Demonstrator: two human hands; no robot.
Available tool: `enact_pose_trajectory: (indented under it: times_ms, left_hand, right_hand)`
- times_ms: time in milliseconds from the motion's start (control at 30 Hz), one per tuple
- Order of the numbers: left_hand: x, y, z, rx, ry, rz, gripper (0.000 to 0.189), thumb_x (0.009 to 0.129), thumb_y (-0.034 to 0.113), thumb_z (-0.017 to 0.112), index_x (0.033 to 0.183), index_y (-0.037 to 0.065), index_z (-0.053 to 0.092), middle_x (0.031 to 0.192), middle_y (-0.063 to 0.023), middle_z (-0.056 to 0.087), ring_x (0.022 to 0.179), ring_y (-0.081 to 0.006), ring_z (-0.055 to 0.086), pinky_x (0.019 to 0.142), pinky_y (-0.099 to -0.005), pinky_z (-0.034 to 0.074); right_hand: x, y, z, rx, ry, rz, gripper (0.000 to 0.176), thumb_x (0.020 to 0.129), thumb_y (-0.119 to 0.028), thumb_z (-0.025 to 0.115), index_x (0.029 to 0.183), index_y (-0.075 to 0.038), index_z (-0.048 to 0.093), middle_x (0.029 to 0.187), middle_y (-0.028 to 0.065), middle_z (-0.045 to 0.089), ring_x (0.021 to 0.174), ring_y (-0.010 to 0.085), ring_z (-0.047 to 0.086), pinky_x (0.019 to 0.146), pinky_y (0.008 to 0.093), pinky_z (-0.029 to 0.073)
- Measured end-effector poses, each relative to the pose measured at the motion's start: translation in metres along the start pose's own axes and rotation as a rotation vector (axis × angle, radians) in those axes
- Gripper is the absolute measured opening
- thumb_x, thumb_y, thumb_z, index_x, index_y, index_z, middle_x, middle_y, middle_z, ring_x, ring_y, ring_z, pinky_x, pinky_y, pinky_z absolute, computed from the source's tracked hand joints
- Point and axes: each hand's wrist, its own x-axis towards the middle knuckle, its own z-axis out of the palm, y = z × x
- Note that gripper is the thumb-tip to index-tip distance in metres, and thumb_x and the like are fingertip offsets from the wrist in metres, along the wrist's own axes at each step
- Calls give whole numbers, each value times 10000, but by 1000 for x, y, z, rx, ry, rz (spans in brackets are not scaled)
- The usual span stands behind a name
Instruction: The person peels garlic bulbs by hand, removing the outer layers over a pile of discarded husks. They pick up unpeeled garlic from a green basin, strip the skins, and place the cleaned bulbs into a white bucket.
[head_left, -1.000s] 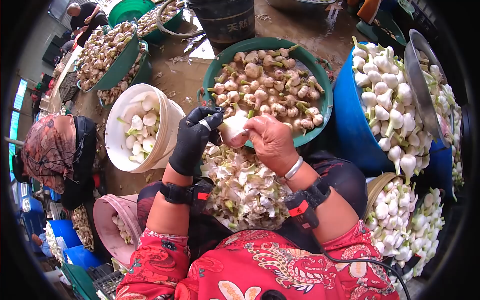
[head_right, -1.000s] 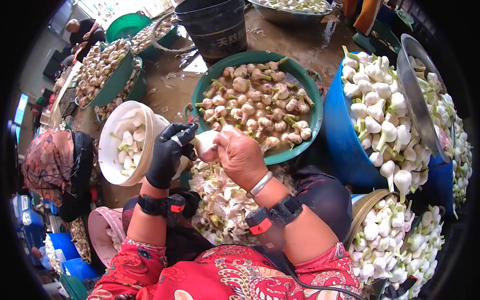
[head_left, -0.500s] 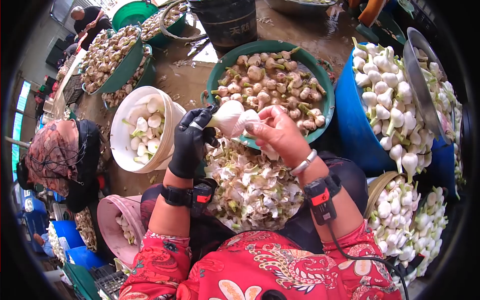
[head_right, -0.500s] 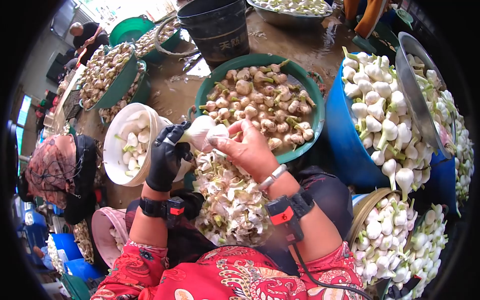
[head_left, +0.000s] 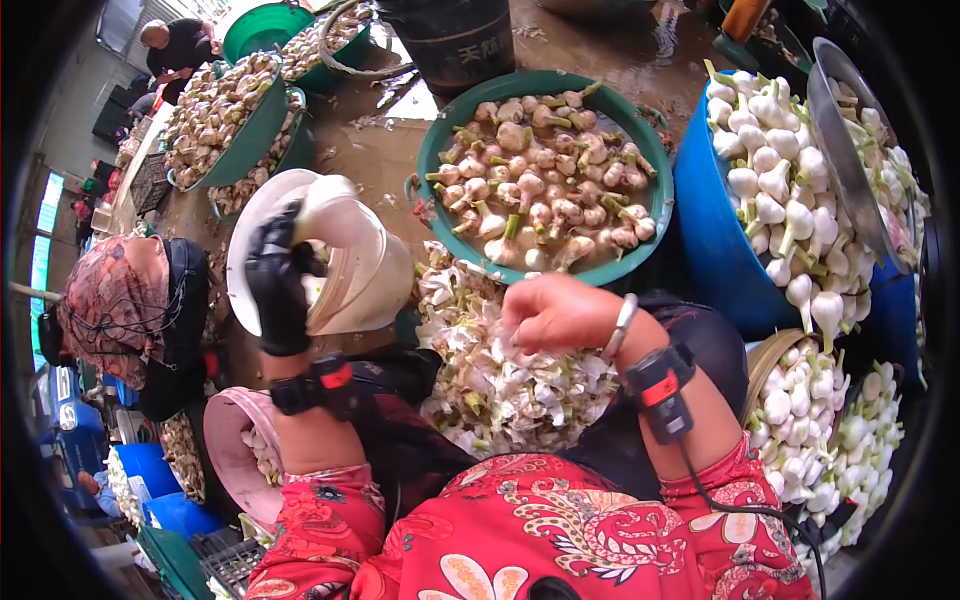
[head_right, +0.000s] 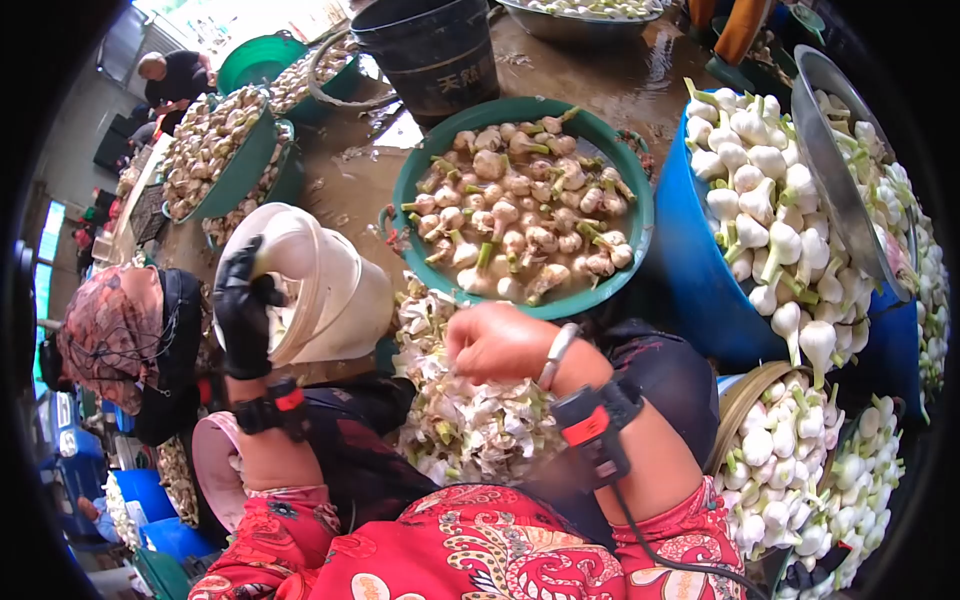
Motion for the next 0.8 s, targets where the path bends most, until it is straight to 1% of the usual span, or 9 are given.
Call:
enact_pose_trajectory:
  times_ms: [100, 167, 233, 300, 433, 467, 533, 567, 800]
  left_hand:
    - [12, -51, -53, 110, 123, -174, 146, 865, 90, 585, 959, 10, 663, 758, -32, 617, 632, -114, 546, 598, -249, 441]
    - [11, -48, -45, 456, -38, -62, 124, 853, 81, 597, 912, 3, 673, 800, -69, 648, 692, -138, 573, 670, -274, 446]
    - [11, -20, 14, 332, -142, 5, 109, 829, 76, 613, 861, -8, 676, 776, -78, 658, 757, -150, 600, 709, -278, 448]
    - [13, -34, 73, 294, -368, 92, 114, 844, 100, 613, 893, 24, 683, 765, -75, 662, 712, -155, 600, 672, -290, 466]
    - [2, -94, 199, 258, -740, -240, 330, 831, 222, 632, 1107, 42, 634, 935, -164, 678, 817, -233, 656, 755, -335, 499]
    - [-1, -124, 225, 369, -776, -166, 376, 834, 160, 654, 1185, 44, 590, 897, -99, 686, 755, -126, 606, 697, -261, 484]
    - [-9, -167, 266, 500, -771, -215, 547, 791, 224, 649, 1292, 62, 499, 1072, -197, 618, 934, -274, 607, 821, -347, 471]
    - [-10, -174, 279, 561, -746, -180, 600, 777, 266, 633, 1317, 60, 469, 1186, -256, 558, 1052, -356, 577, 909, -388, 447]
    - [-5, -174, 285, 562, -1003, -482, 667, 707, 378, 691, 1251, 29, 528, 1185, -215, 583, 1115, -331, 558, 954, -364, 427]
  right_hand:
    - [-4, 19, 3, -483, -161, -74, 198, 787, -75, 577, 957, -6, 650, 748, 33, 643, 662, 128, 614, 603, 275, 481]
    - [-7, 8, -18, -235, 218, -19, 161, 820, -67, 534, 909, -18, 658, 746, 43, 646, 709, 113, 622, 626, 255, 486]
    - [-13, -5, -43, 276, 428, -79, 192, 856, -61, 484, 957, -24, 643, 805, 54, 651, 736, 106, 624, 654, 239, 494]
    - [-17, -22, -53, 566, 670, -93, 191, 887, -85, 479, 1023, -32, 603, 879, 58, 643, 752, 102, 625, 680, 232, 500]
    - [-17, -23, -61, 701, 759, -94, 193, 891, -95, 506, 1058, -27, 574, 917, 59, 628, 769, 116, 624, 694, 239, 497]
    - [-17, -23, -62, 689, 778, -92, 195, 886, -89, 507, 1057, -23, 574, 915, 60, 627, 762, 117, 623, 692, 242, 496]
    - [-20, -25, -66, 696, 824, -111, 189, 888, -89, 506, 1048, -15, 574, 913, 62, 626, 755, 113, 621, 688, 240, 493]
    - [-21, -26, -69, 699, 845, -122, 186, 888, -87, 505, 1043, -12, 575, 913, 61, 625, 751, 110, 620, 688, 239, 492]
    - [-19, -29, -76, 741, 920, -177, 122, 862, -76, 549, 938, -15, 622, 804, 22, 628, 666, 63, 580, 596, 190, 453]
